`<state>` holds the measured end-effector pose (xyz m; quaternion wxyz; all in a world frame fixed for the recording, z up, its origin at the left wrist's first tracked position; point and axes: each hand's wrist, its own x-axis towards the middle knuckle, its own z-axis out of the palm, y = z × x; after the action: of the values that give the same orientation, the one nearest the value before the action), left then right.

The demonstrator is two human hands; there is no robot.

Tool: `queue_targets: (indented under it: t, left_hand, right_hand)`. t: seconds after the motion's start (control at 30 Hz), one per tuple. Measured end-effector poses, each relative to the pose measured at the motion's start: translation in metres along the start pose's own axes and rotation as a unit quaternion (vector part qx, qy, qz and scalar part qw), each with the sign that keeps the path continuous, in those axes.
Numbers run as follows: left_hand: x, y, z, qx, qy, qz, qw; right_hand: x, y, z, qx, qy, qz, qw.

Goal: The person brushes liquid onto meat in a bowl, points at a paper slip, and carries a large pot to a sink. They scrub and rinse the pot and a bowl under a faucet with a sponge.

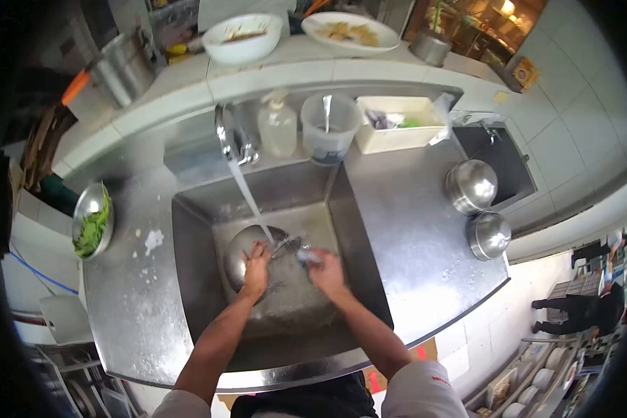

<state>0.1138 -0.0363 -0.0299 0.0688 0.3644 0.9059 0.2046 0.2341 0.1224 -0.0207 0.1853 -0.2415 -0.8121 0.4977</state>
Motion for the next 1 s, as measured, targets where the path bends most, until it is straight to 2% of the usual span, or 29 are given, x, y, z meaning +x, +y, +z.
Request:
queue_targets:
  t: [0.03, 0.07, 0.1, 0.13, 0.17, 0.2, 0.23, 0.3, 0.33, 0.37, 0.4, 0.53, 0.6, 0.63, 0.7, 0.73, 0.8, 0.87, 0.9, 0.93, 0.97, 1.0]
  left_hand:
    - [-0.001, -0.007, -0.011, 0.034, -0.008, 0.015, 0.999]
    - [-0.001, -0.012, -0.022, 0.073, 0.009, 0.037, 0.997]
    - [0.001, -0.012, -0.037, 0.085, 0.015, 0.044, 0.995]
    - [0.004, -0.009, -0.053, 0.105, 0.019, 0.057, 0.993]
    - [0.004, -0.005, -0.066, 0.125, 0.018, 0.068, 0.990]
    - [0.006, -0.001, -0.075, 0.138, 0.056, 0.095, 0.984]
    - [0.009, 0.007, -0.085, 0.145, 0.060, 0.097, 0.983]
    - [0.014, 0.027, -0.109, 0.159, 0.073, 0.128, 0.976]
    - [0.014, 0.035, -0.117, 0.163, 0.076, 0.128, 0.975]
    - [0.017, 0.041, -0.125, 0.156, 0.079, 0.133, 0.975]
    - [0.019, 0.045, -0.131, 0.149, 0.080, 0.137, 0.976]
    - [0.021, 0.051, -0.137, 0.158, 0.074, 0.114, 0.978]
    - [0.021, 0.058, -0.140, 0.137, 0.064, 0.100, 0.983]
    - [0.022, 0.059, -0.139, 0.140, 0.062, 0.093, 0.984]
    - [0.026, 0.057, -0.138, 0.134, 0.076, 0.103, 0.983]
    - [0.027, 0.057, -0.140, 0.104, 0.095, 0.107, 0.984]
    - [0.034, 0.061, -0.157, 0.104, 0.105, 0.067, 0.987]
    - [0.045, 0.059, -0.172, 0.102, 0.125, 0.025, 0.987]
    - [0.049, 0.051, -0.181, 0.033, 0.159, -0.007, 0.987]
    - [0.051, 0.043, -0.191, -0.033, 0.195, -0.036, 0.980]
    - [0.050, 0.037, -0.200, -0.027, 0.195, -0.043, 0.979]
    - [0.047, 0.032, -0.210, -0.044, 0.157, -0.100, 0.982]
  right_hand:
    - [0.027, -0.037, -0.038, -0.039, 0.068, -0.080, 0.994]
    - [0.052, -0.054, -0.064, -0.008, 0.136, -0.084, 0.987]
    - [0.080, -0.072, -0.092, -0.031, 0.252, -0.205, 0.945]
    - [0.111, -0.094, -0.126, -0.039, 0.261, -0.243, 0.933]
    - [0.141, -0.108, -0.155, -0.105, 0.296, -0.286, 0.905]
    - [0.177, -0.107, -0.178, -0.163, 0.330, -0.305, 0.878]
    - [0.221, -0.100, -0.201, -0.186, 0.329, -0.301, 0.875]
    - [0.274, -0.106, -0.232, -0.226, 0.311, -0.233, 0.893]
    - [0.288, -0.100, -0.239, -0.222, 0.313, -0.235, 0.893]
    - [0.302, -0.098, -0.242, -0.184, 0.292, -0.210, 0.915]
    - [0.312, -0.094, -0.243, -0.146, 0.268, -0.182, 0.935]
    - [0.304, -0.114, -0.209, -0.083, 0.244, -0.183, 0.949]
    - [0.307, -0.116, -0.180, -0.048, 0.189, -0.293, 0.936]
    - [0.304, -0.120, -0.167, -0.042, 0.183, -0.292, 0.938]
    - [0.288, -0.135, -0.139, -0.105, 0.259, -0.341, 0.897]
    - [0.263, -0.151, -0.131, -0.032, 0.235, -0.319, 0.918]
    - [0.211, -0.135, -0.099, 0.077, 0.141, -0.235, 0.959]
    - [0.145, -0.111, -0.065, 0.129, 0.057, -0.192, 0.971]
    - [0.116, -0.098, -0.045, 0.065, 0.045, -0.155, 0.985]
    - [0.102, -0.053, -0.002, 0.078, 0.096, -0.114, 0.986]
    - [0.091, -0.011, 0.033, 0.161, 0.011, 0.039, 0.986]
    - [0.083, 0.013, 0.051, 0.236, -0.074, 0.192, 0.950]
